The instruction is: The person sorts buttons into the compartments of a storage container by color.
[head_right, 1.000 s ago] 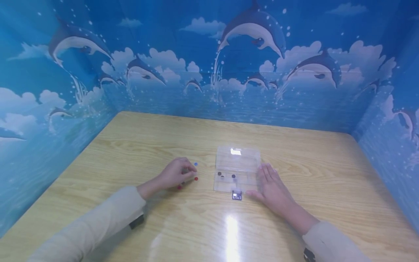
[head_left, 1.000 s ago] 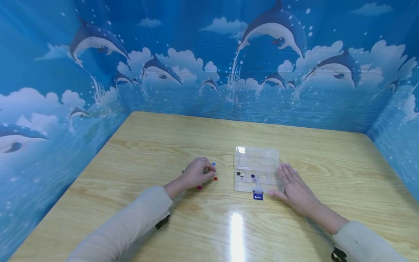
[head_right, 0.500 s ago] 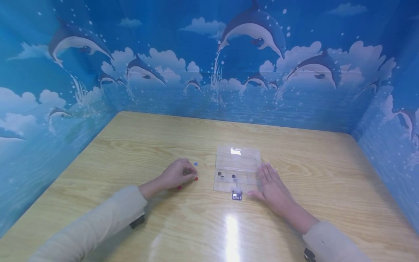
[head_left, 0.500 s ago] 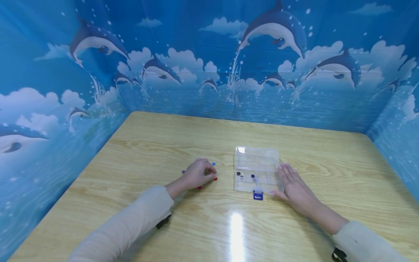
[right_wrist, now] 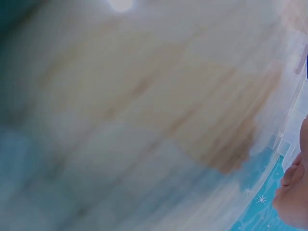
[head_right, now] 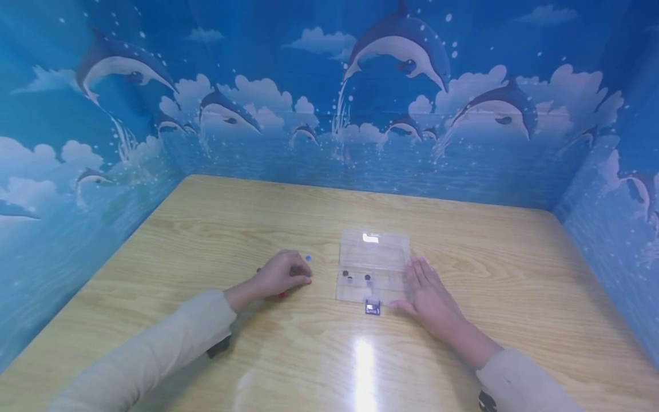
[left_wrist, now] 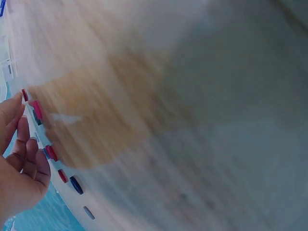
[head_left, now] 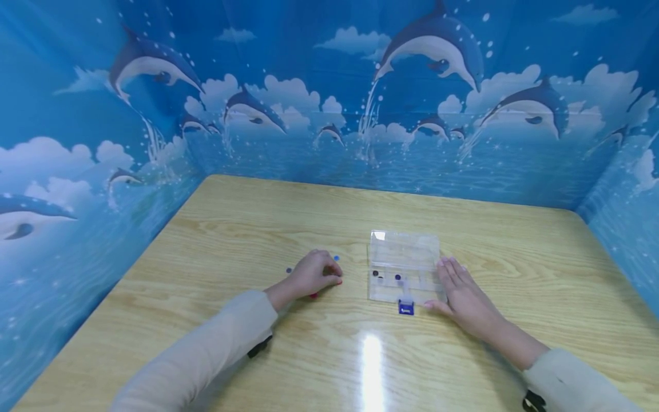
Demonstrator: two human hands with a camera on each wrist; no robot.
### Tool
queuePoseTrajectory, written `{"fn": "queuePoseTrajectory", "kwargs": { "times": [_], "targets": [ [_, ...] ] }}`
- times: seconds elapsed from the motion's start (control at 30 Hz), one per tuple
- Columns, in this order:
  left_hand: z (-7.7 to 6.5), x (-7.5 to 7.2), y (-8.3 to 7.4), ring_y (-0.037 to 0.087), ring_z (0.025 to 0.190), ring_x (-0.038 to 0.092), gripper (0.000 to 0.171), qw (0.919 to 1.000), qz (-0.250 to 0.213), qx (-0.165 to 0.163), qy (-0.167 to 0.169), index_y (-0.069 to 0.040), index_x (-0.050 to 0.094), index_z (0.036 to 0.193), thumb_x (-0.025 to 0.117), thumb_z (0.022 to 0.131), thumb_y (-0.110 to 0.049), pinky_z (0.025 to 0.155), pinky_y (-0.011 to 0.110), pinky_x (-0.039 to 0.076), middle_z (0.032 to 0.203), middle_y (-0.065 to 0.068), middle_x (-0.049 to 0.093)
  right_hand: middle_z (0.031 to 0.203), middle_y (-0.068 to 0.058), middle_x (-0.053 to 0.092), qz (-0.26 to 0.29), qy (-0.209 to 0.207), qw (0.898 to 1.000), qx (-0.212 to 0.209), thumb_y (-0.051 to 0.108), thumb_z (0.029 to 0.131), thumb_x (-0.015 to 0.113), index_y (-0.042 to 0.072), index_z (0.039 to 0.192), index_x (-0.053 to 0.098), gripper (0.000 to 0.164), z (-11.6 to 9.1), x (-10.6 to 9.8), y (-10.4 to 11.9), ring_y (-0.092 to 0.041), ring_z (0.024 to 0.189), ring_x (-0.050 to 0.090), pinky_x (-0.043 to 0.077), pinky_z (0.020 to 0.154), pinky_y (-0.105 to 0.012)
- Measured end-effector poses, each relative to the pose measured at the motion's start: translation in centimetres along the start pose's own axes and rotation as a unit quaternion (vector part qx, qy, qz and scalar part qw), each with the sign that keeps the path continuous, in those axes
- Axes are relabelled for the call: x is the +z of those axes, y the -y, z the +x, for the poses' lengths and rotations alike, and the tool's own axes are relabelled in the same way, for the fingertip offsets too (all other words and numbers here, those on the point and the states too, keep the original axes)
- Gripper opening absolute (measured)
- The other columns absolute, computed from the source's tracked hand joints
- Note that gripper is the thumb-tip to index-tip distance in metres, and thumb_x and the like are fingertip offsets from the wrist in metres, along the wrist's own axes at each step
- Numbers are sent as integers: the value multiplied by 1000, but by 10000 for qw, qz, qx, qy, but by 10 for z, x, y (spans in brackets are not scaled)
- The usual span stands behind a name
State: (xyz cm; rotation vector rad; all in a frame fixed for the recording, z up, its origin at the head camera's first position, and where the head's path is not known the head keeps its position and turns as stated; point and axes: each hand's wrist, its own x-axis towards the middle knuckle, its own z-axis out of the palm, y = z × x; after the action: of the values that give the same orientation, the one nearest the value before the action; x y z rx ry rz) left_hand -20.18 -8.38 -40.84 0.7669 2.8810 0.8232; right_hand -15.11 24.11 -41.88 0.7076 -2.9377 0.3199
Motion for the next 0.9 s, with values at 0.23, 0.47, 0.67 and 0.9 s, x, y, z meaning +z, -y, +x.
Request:
{"fn": "queuePoseTrajectory", "kwargs": {
  "times": [0.23,0.47,0.67,0.9],
  "targets": [
    [0,0,0,16,86,56,8,10000,48,25,84,-12,72,82,73,78,-19,83,31,45,84,0,68,143,-36,24,23,25,10000,24,49,86,56,-17,136,27,87,0,0,0,-50,133,22,17,113,-51],
    [1,1,0,15,83,55,7,9999,39,104,73,-13,72,80,73,78,-19,81,29,44,81,-1,68,144,-35,24,12,51,10000,38,49,87,55,-17,136,27,87,0,-1,1,-49,134,22,16,114,-49],
    [1,1,1,13,81,53,6,9999,60,140,73,-13,72,80,73,78,-19,77,26,43,81,-2,68,144,-35,24,-1,83,9999,69,49,87,56,-17,136,27,87,0,-1,0,-49,134,22,17,113,-51],
    [0,1,-1,11,78,49,6,9998,128,126,93,-13,71,81,72,79,-18,72,22,40,82,-2,67,144,-35,24,-7,91,9999,70,49,87,55,-17,136,27,87,0,0,0,-49,134,22,17,113,-51]
  ]
}}
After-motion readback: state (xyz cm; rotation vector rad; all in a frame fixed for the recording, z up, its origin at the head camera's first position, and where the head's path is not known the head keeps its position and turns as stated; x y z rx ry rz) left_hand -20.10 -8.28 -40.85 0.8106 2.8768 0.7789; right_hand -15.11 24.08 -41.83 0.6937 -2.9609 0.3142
